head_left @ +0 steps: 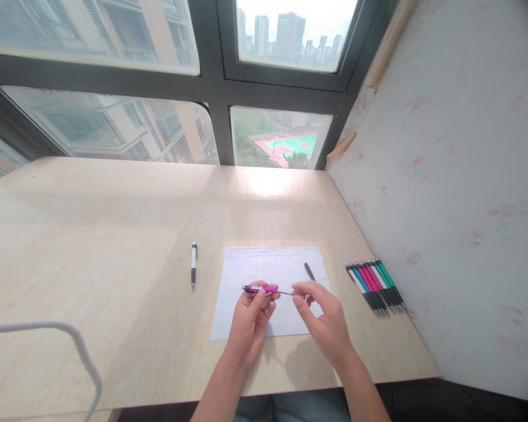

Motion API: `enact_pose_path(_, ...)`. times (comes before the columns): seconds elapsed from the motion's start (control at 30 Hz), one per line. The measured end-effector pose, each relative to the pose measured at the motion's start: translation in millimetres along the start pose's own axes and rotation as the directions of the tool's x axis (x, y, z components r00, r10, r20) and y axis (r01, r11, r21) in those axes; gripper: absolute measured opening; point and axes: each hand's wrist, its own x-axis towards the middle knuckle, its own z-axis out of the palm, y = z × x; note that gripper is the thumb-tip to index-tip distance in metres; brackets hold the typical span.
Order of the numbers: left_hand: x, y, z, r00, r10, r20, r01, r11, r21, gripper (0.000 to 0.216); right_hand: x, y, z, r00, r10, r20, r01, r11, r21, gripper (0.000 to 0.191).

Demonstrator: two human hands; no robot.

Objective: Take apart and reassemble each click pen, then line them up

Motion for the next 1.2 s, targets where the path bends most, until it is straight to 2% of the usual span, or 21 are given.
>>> enact_pose_path(0.3, -3, -1, 3, 0.999, -0.019, 0.031, 0.015, 0.993, 0.119, 0.027, -2, 15, -1, 0.990, -0.040, 0.135, 0.057, 0.991, -0.123, 0.018)
enact_pose_path(0.53, -7, 0, 13, 1.000, 0.001, -0.007, 0.000, 0.995, 0.101, 0.031, -4, 19, -3, 0.984, 0.004, 0.178, 0.031, 0.982, -0.189, 0.018)
enact_pose_path(0.7, -3, 1, 7, 1.000, 0.004, -0.021, -0.002, 0.998, 0.062, 0.033, -1, 13, -6, 0.980, 0.049, 0.193, -0.009, 0.979, -0.202, 0.024)
enact_pose_path(0.77, -1, 2, 3, 0.998, 0.017, -0.054, -0.015, 1.000, 0.023, 0.035, -1, 17, -9, 0.984, 0.061, 0.168, -0.028, 0.981, -0.193, 0.027)
enact_pose_path(0.87, 2, 2, 0, 0.996, 0.015, -0.089, -0.017, 1.000, -0.022, 0.036, -1, 31, -12, 0.996, 0.067, 0.062, -0.051, 0.973, -0.227, 0.023)
enact_pose_path(1.0, 2, 1, -1, 0.996, -0.021, -0.083, 0.016, 0.998, -0.057, 0.034, 3, 53, -9, 0.997, 0.026, -0.072, -0.055, 0.894, -0.444, 0.015)
enact_pose_path(1.2, 3, 0, -3, 0.995, -0.044, -0.089, 0.035, 0.994, -0.099, 0.029, 23, 68, 5, 0.999, -0.005, -0.052, -0.027, 0.805, -0.592, 0.016)
